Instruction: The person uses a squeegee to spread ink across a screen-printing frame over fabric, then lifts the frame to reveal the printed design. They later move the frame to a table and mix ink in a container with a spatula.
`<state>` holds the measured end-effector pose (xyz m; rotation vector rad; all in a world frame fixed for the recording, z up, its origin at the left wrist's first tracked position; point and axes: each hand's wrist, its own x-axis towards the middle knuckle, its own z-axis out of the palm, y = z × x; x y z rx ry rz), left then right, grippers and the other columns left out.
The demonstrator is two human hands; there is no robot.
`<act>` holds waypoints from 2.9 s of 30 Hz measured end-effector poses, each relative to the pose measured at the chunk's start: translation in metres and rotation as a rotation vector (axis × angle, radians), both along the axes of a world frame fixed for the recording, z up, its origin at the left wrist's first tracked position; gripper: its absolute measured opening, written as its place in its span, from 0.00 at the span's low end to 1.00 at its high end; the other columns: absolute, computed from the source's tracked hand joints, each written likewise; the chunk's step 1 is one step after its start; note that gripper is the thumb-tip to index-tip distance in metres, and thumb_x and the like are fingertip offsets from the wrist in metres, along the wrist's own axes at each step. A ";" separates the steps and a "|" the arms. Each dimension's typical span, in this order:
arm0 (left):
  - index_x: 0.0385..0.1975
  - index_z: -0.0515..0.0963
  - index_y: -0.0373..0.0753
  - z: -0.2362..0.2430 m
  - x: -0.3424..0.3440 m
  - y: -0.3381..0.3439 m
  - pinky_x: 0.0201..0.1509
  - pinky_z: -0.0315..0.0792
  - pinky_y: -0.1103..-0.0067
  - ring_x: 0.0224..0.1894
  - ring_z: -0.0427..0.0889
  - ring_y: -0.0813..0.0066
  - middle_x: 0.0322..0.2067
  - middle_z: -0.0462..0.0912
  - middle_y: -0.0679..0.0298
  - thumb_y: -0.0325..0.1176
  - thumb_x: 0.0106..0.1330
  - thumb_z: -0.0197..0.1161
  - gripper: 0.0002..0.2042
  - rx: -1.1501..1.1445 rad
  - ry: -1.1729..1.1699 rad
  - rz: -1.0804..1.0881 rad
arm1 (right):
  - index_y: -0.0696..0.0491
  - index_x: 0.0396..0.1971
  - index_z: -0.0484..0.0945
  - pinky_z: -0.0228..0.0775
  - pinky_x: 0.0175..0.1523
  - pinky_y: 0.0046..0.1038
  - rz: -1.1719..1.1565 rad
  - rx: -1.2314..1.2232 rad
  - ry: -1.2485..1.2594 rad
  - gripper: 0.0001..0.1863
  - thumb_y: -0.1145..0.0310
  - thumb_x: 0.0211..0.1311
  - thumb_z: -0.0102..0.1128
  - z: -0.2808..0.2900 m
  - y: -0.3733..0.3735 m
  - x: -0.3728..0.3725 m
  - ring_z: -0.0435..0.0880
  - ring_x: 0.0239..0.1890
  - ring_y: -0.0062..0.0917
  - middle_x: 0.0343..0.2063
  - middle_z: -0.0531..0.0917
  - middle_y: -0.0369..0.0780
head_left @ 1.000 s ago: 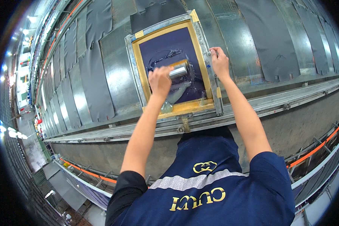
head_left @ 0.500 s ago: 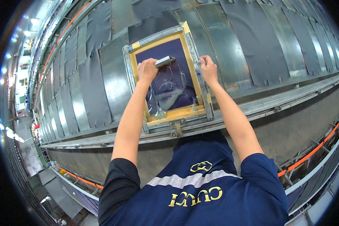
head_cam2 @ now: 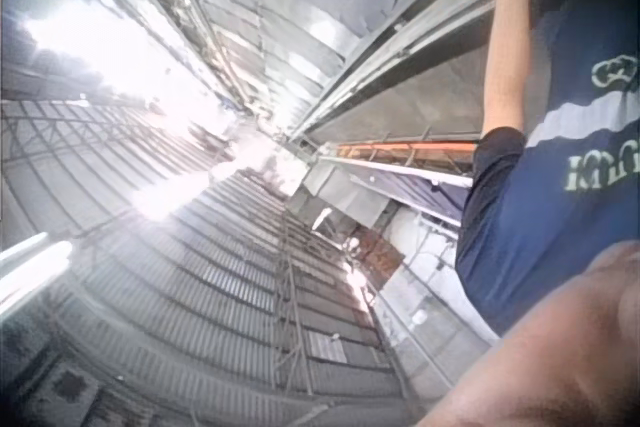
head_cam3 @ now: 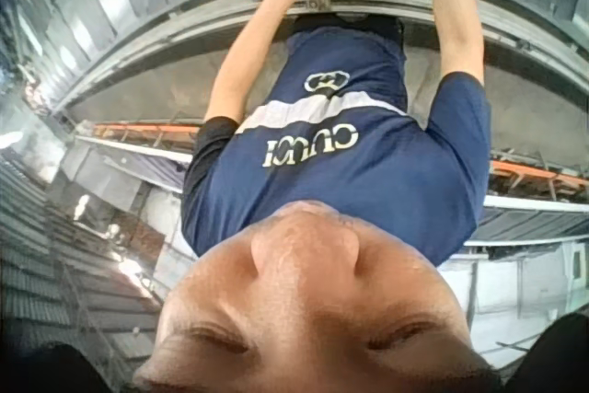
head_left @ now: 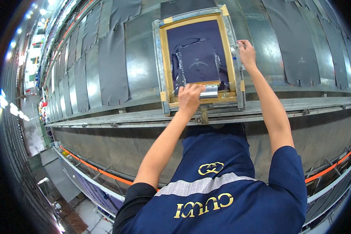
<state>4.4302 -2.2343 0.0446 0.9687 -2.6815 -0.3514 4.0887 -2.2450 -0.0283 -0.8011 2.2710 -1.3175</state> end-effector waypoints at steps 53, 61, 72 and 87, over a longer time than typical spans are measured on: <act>0.33 0.76 0.35 0.016 0.453 -0.285 0.40 0.68 0.63 0.33 0.74 0.48 0.28 0.74 0.52 0.24 0.54 0.66 0.08 0.168 -0.359 -0.011 | 0.48 0.67 0.68 0.76 0.36 0.46 0.330 -0.254 -0.761 0.22 0.71 0.76 0.52 -0.004 -0.224 0.497 0.86 0.30 0.46 0.26 0.84 0.46; 0.35 0.76 0.35 0.023 0.460 -0.285 0.41 0.67 0.63 0.34 0.74 0.50 0.29 0.74 0.54 0.21 0.51 0.67 0.12 0.225 -0.470 0.028 | 0.50 0.65 0.70 0.79 0.40 0.51 0.395 -0.251 -0.748 0.23 0.72 0.71 0.56 -0.003 -0.225 0.488 0.88 0.34 0.50 0.32 0.88 0.50; 0.36 0.78 0.33 0.021 0.465 -0.285 0.39 0.66 0.65 0.33 0.73 0.54 0.30 0.74 0.54 0.22 0.53 0.67 0.11 0.262 -0.503 0.076 | 0.50 0.61 0.70 0.79 0.38 0.49 0.406 -0.252 -0.804 0.21 0.73 0.69 0.57 -0.004 -0.231 0.489 0.88 0.35 0.50 0.35 0.88 0.51; 0.39 0.79 0.32 0.022 0.459 -0.284 0.42 0.69 0.63 0.35 0.75 0.52 0.31 0.74 0.52 0.20 0.52 0.64 0.13 0.276 -0.492 0.029 | 0.54 0.63 0.71 0.77 0.39 0.44 0.369 -0.246 -0.576 0.25 0.72 0.66 0.57 -0.008 -0.232 0.507 0.88 0.33 0.43 0.31 0.85 0.46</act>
